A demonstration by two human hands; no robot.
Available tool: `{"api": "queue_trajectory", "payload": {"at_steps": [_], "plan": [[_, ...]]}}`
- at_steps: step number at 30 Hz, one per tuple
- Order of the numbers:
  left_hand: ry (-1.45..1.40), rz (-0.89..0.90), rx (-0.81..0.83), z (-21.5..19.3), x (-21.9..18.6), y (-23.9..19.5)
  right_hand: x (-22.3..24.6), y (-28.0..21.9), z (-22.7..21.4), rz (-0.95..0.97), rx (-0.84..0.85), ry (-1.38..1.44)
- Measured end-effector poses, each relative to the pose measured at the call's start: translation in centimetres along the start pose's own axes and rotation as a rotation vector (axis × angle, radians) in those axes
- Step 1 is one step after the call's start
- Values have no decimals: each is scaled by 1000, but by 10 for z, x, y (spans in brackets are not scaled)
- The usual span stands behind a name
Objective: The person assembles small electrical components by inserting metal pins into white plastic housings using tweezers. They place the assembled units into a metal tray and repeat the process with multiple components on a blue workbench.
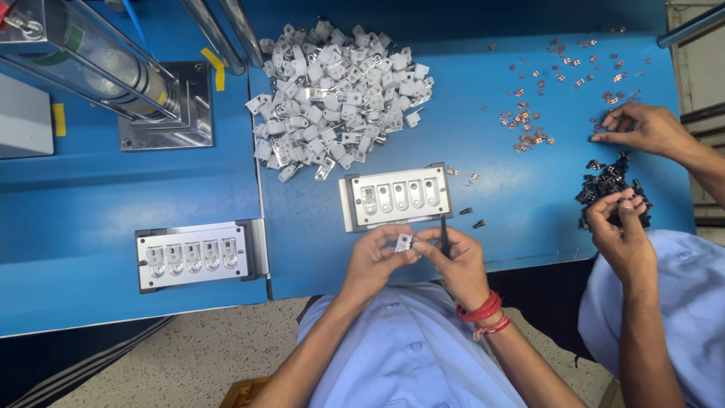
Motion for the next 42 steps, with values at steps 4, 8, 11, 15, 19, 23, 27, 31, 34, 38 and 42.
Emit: {"api": "queue_trajectory", "payload": {"at_steps": [4,8,11,15,19,23,27,31,34,38,42], "plan": [[92,62,7,6,-11,-2,24,-6,1,-183,29,-175],[395,13,-19,22,-32,-15,45,-19,3,-164,-63,-450],[523,-7,-37,30,-44,-19,67,-28,5,-168,-73,-596],[297,-2,-2,36,-35,-15,95,-33,8,-331,28,-606],[199,22,-6,34,-19,-14,82,-26,-7,-39,48,-589],[226,-40,-67,32,-8,-9,64,-14,-18,-34,107,-468],[306,-90,-138,33,-13,-11,44,-16,-25,-99,200,-240],[494,-85,-156,48,-28,-14,29,-10,-19,-144,188,-146],[597,-118,-183,51,-39,-18,30,-10,-12,-248,171,-170],[731,-134,-231,46,-49,-19,53,-25,-3,-541,217,-416],[831,-83,-246,38,-55,-22,68,-40,-1,-490,106,-750]]}}
Point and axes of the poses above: each hand's wrist, its own y-axis towards the middle knuckle, its own z-axis out of the palm, x = y × z, the point moved 6 cm from there along y, towards the middle knuckle, and after that the axes turned 15 degrees about x, right-handed, at the moved point
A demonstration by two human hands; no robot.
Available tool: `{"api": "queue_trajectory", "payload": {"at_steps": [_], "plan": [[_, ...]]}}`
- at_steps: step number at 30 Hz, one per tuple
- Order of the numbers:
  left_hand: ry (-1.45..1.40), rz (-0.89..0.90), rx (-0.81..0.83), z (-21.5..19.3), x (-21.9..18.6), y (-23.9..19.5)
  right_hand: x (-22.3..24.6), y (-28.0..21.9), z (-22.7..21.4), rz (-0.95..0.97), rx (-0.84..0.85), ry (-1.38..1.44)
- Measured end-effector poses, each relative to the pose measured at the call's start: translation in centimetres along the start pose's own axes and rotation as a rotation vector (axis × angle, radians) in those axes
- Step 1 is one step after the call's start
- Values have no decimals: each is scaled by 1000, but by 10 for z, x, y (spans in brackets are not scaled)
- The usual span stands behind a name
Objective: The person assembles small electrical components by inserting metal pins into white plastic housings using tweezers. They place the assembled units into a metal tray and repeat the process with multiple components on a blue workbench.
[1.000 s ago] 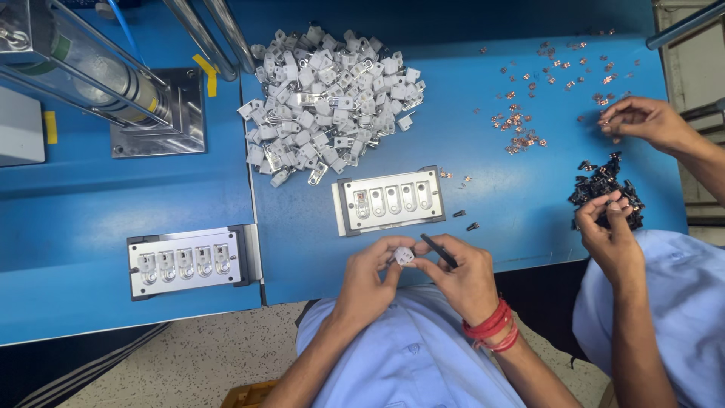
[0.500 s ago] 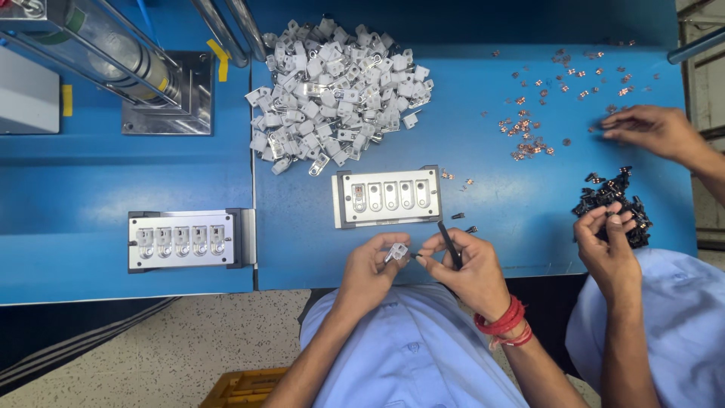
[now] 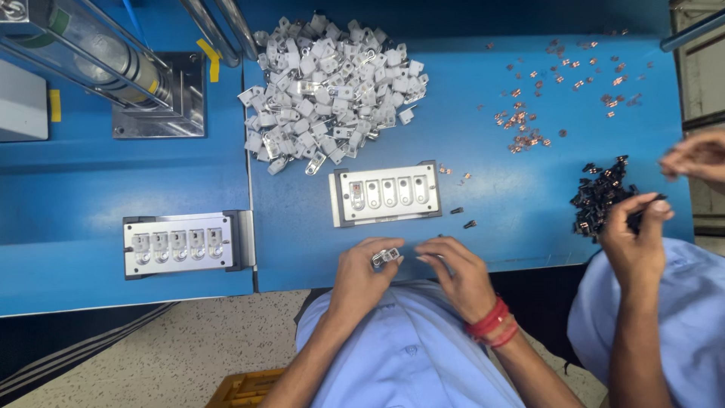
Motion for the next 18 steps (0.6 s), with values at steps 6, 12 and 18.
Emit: {"api": "queue_trajectory", "payload": {"at_steps": [6,12,18], "plan": [[15,-17,37,-6,4,-3,40,-27,-6,-184,-139,28],[5,-24,136,-15,6,-1,43,-6,12,-287,-128,-74],[295,283,-87,-46,-15,19,35,-17,-15,-239,-300,-9]]}}
Point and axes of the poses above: each hand's wrist, its own y-axis towards the middle knuckle, its own z-axis out of the palm, x = y × z, the point moved 6 cm from there along y, towards the middle knuckle, and after that the axes turned 15 degrees about x, right-handed, at the moved point
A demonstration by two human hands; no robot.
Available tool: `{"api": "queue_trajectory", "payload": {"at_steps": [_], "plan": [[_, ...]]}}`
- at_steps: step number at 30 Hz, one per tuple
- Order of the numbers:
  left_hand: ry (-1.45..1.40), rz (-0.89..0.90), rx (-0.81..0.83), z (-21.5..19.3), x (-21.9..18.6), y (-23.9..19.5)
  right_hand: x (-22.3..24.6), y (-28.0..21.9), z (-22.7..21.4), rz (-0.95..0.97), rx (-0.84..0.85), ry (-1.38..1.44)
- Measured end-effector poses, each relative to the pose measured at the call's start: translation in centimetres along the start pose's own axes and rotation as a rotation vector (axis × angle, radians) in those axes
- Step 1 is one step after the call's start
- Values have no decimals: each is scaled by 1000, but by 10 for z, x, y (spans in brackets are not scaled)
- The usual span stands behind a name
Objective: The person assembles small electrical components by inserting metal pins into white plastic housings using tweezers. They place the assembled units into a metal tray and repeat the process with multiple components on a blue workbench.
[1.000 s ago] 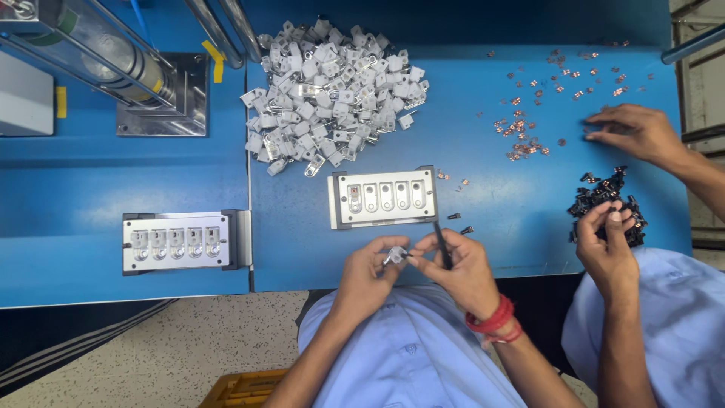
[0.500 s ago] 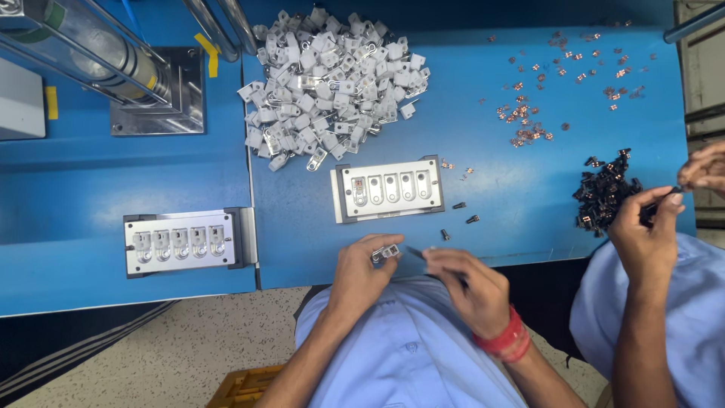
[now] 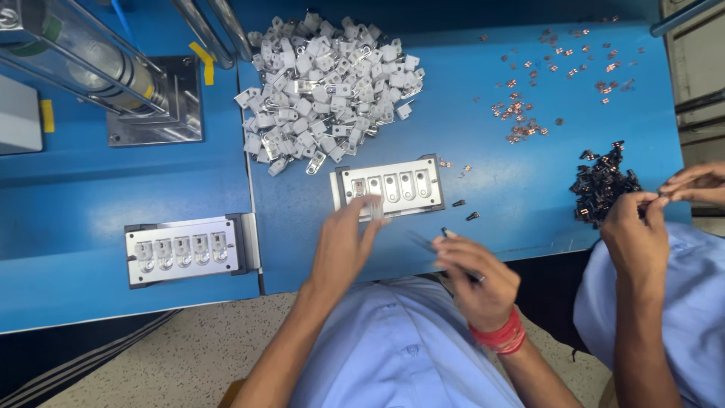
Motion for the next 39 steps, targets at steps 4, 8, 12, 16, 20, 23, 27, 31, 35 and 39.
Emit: {"api": "queue_trajectory", "payload": {"at_steps": [4,8,12,16,20,23,27,31,35,39], "plan": [[265,-62,-55,1,9,33,-14,0,-13,104,3,-20],[296,-44,-110,5,11,37,-32,-13,-25,203,5,-90],[361,-151,-213,-11,24,43,-69,-37,-23,478,52,25],[491,-284,-304,-27,45,85,-104,-48,-3,623,97,-112],[376,-222,-326,-36,49,97,-118,-52,14,589,45,-128],[100,27,-406,-35,30,61,-121,-57,21,616,27,-106],[-156,-37,-198,-7,15,7,-111,-50,27,576,21,217],[-122,-59,7,14,7,-19,-79,-37,32,494,169,412],[-1,29,56,17,-5,-24,-67,-18,55,610,262,410],[-16,74,80,16,-14,-26,-65,-8,70,741,274,367]]}}
Point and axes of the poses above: each hand's wrist, its own y-axis towards the middle knuckle, its own z-axis out of the palm, x = y × z, the point moved 6 cm from there along y, towards the middle knuckle, and after that the axes turned 15 degrees about x, right-handed, at the moved point
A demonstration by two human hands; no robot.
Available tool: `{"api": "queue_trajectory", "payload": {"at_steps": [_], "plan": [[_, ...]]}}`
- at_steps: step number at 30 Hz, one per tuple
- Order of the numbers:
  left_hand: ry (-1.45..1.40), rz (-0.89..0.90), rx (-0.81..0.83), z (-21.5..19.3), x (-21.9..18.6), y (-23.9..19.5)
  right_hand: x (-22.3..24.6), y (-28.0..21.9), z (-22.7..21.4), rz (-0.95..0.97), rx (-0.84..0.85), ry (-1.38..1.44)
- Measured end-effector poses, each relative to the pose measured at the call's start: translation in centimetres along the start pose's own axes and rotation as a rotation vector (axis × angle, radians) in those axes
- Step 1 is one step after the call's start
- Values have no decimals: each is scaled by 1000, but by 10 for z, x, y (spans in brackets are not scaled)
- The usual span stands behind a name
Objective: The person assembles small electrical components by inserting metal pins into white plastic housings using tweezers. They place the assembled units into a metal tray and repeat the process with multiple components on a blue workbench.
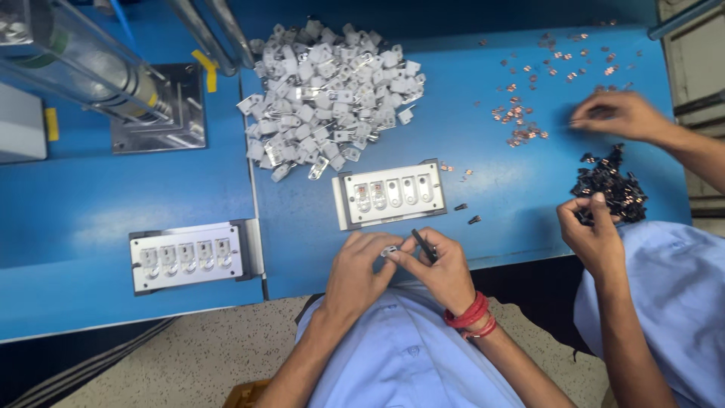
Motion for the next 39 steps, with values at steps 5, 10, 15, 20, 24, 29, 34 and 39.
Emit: {"api": "queue_trajectory", "payload": {"at_steps": [5,10,15,20,24,29,34,39], "plan": [[-217,-192,22,6,8,4,41,-13,-9,-492,-25,-191],[-253,-348,41,15,11,10,58,-46,-31,-451,-116,-387],[-232,-392,39,21,7,15,74,-68,-39,-647,-148,-355],[-216,-173,55,18,-6,17,69,-49,-37,-674,-63,-379],[-137,-141,131,9,-7,18,65,-60,-56,-685,-157,-272],[230,-166,-4,-7,11,59,55,-55,-79,-565,-313,-273],[326,-25,-66,-6,28,71,32,-56,-89,-428,-348,-257],[336,-5,-90,-22,43,68,-5,-57,-94,-254,-357,-178]]}}
Point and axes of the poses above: each hand's wrist, its own y-axis towards the middle knuckle, its own z-axis out of the palm, x = y × z, the point moved 6 cm from there along y, towards the middle knuckle, and after that the axes turned 15 degrees about x, right-handed, at the moved point
